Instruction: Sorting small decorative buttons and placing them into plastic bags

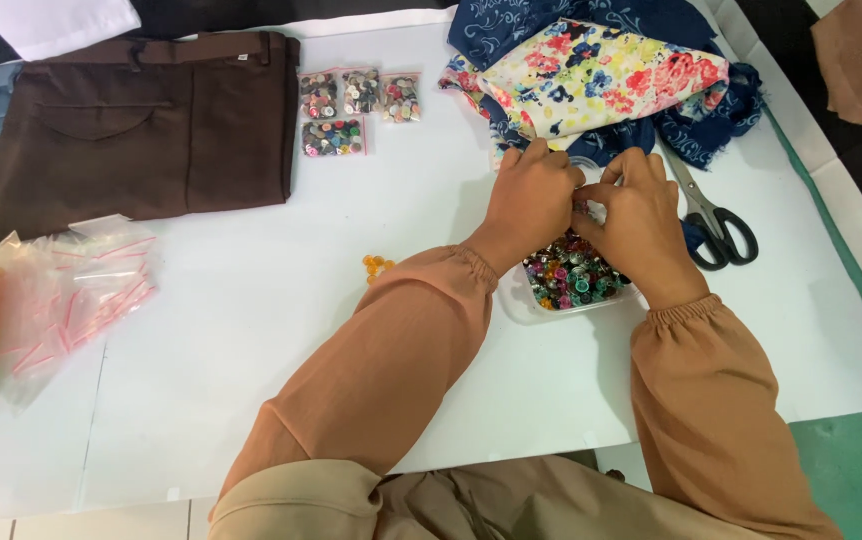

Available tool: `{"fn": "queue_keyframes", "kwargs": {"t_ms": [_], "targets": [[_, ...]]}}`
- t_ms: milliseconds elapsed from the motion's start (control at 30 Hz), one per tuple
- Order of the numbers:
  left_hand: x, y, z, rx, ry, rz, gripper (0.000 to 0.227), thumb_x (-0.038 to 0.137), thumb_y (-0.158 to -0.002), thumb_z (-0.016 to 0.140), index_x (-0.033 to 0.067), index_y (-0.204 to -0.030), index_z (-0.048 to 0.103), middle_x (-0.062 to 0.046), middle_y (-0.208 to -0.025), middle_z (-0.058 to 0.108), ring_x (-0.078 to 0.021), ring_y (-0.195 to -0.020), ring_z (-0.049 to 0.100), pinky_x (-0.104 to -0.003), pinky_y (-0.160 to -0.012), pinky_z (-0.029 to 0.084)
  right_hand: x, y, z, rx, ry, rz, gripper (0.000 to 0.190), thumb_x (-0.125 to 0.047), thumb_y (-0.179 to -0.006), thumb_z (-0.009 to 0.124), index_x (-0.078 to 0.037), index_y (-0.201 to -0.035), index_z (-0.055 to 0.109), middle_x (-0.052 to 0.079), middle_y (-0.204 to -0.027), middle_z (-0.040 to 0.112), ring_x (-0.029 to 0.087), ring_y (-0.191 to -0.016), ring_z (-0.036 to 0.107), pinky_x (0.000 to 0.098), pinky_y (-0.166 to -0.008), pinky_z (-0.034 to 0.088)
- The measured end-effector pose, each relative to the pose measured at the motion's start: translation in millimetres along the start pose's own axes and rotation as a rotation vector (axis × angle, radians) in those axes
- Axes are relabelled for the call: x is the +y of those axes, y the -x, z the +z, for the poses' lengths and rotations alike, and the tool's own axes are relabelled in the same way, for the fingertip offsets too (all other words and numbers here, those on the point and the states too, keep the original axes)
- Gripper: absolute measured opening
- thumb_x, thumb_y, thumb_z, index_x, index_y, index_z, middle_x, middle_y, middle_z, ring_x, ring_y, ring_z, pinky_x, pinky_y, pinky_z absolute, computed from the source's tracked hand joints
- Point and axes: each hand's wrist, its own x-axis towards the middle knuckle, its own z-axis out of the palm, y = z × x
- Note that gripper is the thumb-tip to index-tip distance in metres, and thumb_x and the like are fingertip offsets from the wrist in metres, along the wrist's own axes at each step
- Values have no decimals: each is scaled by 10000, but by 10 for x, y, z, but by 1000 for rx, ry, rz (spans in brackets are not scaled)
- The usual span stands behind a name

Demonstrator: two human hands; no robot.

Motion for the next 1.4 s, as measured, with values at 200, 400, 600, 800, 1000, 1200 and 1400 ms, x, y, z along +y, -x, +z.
{"fn": "queue_keyframes", "kwargs": {"t_ms": [200,400,600,800,1000,1200,1400], "targets": [[-44,-43,-33,-131,-26,-7,65,82,-769,727,126,-756,773,-97,-750,669,-305,-818,564,-451,-741,413,0,1,-2,-47,-12,-4,69,-237,-871,838,-207,-912,791,4,-1036,423,303,-1034,498,479,-792,463],[-75,-86,-112,-248,-15,-31,66,86,-696,737,137,-660,757,-89,-665,648,-321,-822,565,-456,-755,385,32,-9,-7,-45,-74,17,97,-157,-836,849,-192,-902,787,15,-1030,435,304,-1041,499,473,-819,437],[-123,-97,27,-235,-41,-26,92,65,-689,749,139,-635,756,-73,-619,637,-317,-832,579,-460,-805,392,261,-1,86,1,-189,32,112,-189,-932,819,-269,-1001,784,3,-1050,483,309,-1089,543,472,-880,449],[-25,-102,34,-152,-140,32,79,61,-693,795,112,-638,771,-88,-591,650,-302,-824,585,-459,-785,383,353,-31,180,72,-321,3,80,-139,-1030,777,-212,-1045,808,84,-889,598,351,-927,624,444,-855,514],[55,-64,281,8,-218,53,120,92,-682,819,134,-600,742,-65,-584,644,-280,-869,572,-460,-796,348,226,-50,53,137,-400,67,101,-104,-1076,757,-185,-1057,814,76,-857,678,356,-899,669,433,-851,531],[30,-95,413,-4,-226,-11,110,77,-676,839,126,-615,763,-76,-561,646,-292,-831,580,-459,-792,355,182,-63,-27,132,-425,125,119,-78,-1059,757,-180,-1069,818,85,-846,698,327,-858,681,411,-823,542],[-89,-78,357,-64,-188,-65,121,51,-674,813,125,-608,745,-92,-590,668,-302,-809,596,-460,-782,356,208,-49,16,134,-406,114,116,-90,-1006,808,-192,-1060,825,78,-834,691,317,-863,680,404,-816,542]]}}
